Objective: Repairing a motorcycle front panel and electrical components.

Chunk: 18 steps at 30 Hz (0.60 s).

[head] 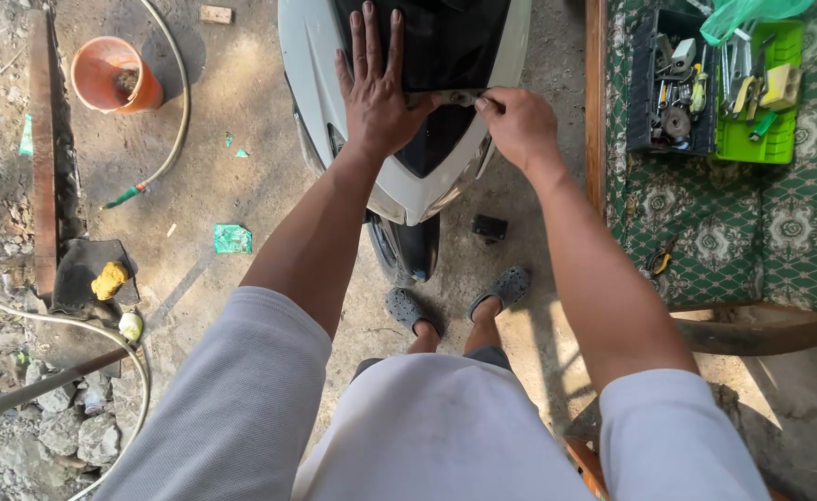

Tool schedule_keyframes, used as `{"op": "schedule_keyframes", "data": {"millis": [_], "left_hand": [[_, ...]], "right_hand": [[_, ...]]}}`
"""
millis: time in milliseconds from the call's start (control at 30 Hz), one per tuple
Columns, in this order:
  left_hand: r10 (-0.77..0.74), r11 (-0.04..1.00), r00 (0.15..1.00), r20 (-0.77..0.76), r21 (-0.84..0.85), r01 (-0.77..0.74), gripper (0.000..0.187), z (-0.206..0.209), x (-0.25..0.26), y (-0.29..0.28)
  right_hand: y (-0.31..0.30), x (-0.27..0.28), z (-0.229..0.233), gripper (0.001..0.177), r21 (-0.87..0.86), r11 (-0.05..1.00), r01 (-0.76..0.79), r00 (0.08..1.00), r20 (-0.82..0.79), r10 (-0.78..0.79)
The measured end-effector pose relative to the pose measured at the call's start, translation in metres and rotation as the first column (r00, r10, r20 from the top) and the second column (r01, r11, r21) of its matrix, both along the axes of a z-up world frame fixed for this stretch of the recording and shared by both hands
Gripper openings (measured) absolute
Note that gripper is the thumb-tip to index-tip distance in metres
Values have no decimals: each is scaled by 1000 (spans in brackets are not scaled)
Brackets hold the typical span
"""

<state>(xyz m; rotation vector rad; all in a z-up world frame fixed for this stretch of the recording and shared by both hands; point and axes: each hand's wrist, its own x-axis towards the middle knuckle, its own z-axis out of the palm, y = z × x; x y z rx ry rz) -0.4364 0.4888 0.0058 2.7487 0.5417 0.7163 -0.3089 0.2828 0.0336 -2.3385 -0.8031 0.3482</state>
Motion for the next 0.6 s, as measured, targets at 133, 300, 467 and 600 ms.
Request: {"op": "schedule_keyframes", "data": {"millis": [133, 300, 467, 600], "left_hand": [[-2, 1000, 1000, 2, -19, 3, 124, 0, 1, 0], [-2, 1000, 1000, -5, -4, 2, 125, -3, 3, 2], [-7, 1000, 1000, 11, -7, 7, 126, 1, 1, 1], [-20, 1000, 1000, 17, -8, 20, 126, 1, 2, 0]], "right_hand": [[12, 29, 4, 20, -202, 963, -179, 967, 146, 210], [24, 62, -11, 13, -241, 895, -376, 750, 488, 447], [27, 61, 11, 27, -333, 863, -381, 831, 286, 478], [14, 55, -9, 29, -173, 927, -332, 923, 143, 357]]}}
